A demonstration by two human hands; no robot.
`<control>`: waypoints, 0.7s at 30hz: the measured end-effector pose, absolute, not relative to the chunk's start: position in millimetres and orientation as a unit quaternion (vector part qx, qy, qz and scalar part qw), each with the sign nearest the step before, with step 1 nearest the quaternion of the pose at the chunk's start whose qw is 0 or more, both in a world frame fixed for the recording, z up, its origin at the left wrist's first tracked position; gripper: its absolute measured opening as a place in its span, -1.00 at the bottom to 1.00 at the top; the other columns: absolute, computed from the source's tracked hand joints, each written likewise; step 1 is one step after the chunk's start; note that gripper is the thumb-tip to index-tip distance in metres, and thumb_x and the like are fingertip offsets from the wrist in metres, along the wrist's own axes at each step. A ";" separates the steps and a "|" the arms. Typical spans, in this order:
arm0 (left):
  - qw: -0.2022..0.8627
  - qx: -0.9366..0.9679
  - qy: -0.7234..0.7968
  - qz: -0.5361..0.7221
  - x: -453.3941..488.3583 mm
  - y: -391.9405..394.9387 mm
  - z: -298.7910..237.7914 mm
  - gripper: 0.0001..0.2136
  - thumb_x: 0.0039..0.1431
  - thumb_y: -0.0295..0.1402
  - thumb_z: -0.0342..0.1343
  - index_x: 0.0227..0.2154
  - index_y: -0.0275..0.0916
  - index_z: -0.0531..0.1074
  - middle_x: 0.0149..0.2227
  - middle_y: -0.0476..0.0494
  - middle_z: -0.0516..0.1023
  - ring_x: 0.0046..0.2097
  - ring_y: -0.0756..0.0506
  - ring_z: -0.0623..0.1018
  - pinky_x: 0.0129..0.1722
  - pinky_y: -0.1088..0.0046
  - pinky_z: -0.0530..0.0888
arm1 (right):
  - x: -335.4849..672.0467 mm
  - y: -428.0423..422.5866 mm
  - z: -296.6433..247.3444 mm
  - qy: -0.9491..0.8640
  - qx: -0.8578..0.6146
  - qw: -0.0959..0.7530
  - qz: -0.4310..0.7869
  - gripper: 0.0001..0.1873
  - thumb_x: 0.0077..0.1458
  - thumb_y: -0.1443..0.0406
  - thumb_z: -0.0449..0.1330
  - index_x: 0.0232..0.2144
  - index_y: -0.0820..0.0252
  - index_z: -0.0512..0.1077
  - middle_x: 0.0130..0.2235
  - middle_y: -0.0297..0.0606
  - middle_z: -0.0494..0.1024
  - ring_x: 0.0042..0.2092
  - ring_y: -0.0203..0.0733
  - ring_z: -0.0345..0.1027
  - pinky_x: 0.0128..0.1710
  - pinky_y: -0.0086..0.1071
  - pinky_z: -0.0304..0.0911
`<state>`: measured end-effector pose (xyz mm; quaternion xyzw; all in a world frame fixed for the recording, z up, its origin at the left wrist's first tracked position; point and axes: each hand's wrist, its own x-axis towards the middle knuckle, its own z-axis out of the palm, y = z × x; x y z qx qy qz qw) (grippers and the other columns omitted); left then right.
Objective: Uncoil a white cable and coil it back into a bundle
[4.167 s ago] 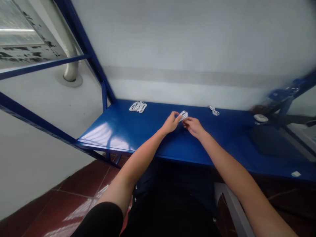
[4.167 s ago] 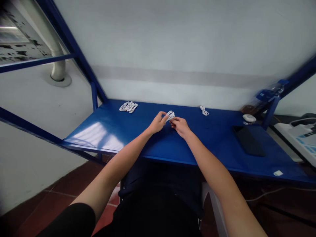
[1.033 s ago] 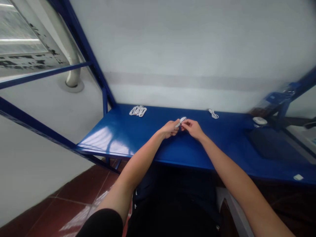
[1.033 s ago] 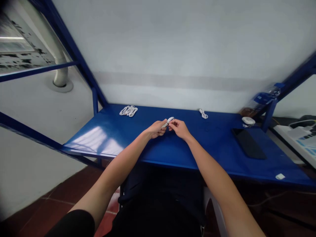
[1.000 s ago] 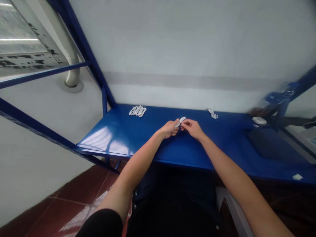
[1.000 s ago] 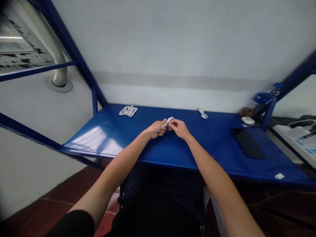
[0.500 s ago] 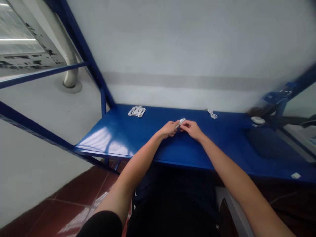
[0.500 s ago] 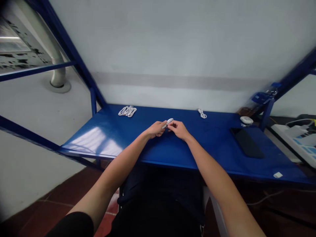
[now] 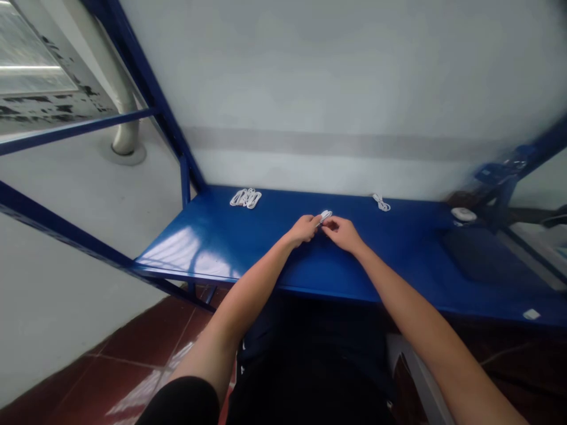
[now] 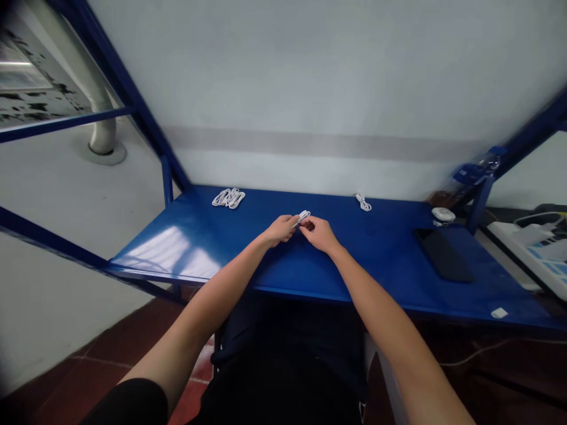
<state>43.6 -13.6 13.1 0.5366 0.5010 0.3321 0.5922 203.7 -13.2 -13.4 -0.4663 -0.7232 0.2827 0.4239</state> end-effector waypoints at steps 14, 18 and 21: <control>0.628 0.540 0.456 0.326 40.8 -11.8 12.1 -0.73 0.34 -0.21 -0.05 -0.45 -0.24 0.23 -0.62 0.14 0.11 -0.69 0.15 0.08 -0.72 0.62 -0.04 | 205.2 -9.9 -10.6 -0.626 -0.452 0.444 0.455 -0.72 -0.20 0.11 0.36 -0.50 0.19 0.49 -0.54 -0.34 0.47 -0.50 -0.26 0.35 -0.50 -0.32 0.42; 0.578 0.570 0.481 0.330 42.8 -11.3 9.5 -0.73 0.31 -0.21 -0.01 -0.45 -0.24 0.24 -0.60 0.11 0.18 -0.69 0.15 0.13 -0.73 0.63 0.00 | 206.3 -9.5 -9.3 -0.606 -0.479 0.461 0.438 -0.73 -0.25 0.13 0.38 -0.54 0.19 0.50 -0.54 -0.34 0.46 -0.50 -0.28 0.34 -0.53 -0.36 0.41; 0.642 0.539 0.443 0.318 40.6 -11.9 11.8 -0.75 0.32 -0.20 -0.02 -0.43 -0.23 0.24 -0.63 0.15 0.10 -0.70 0.16 0.06 -0.72 0.64 -0.06 | 208.0 -9.5 -6.4 -0.595 -0.488 0.459 0.444 -0.73 -0.24 0.13 0.38 -0.52 0.19 0.51 -0.56 -0.34 0.46 -0.51 -0.27 0.34 -0.53 -0.34 0.41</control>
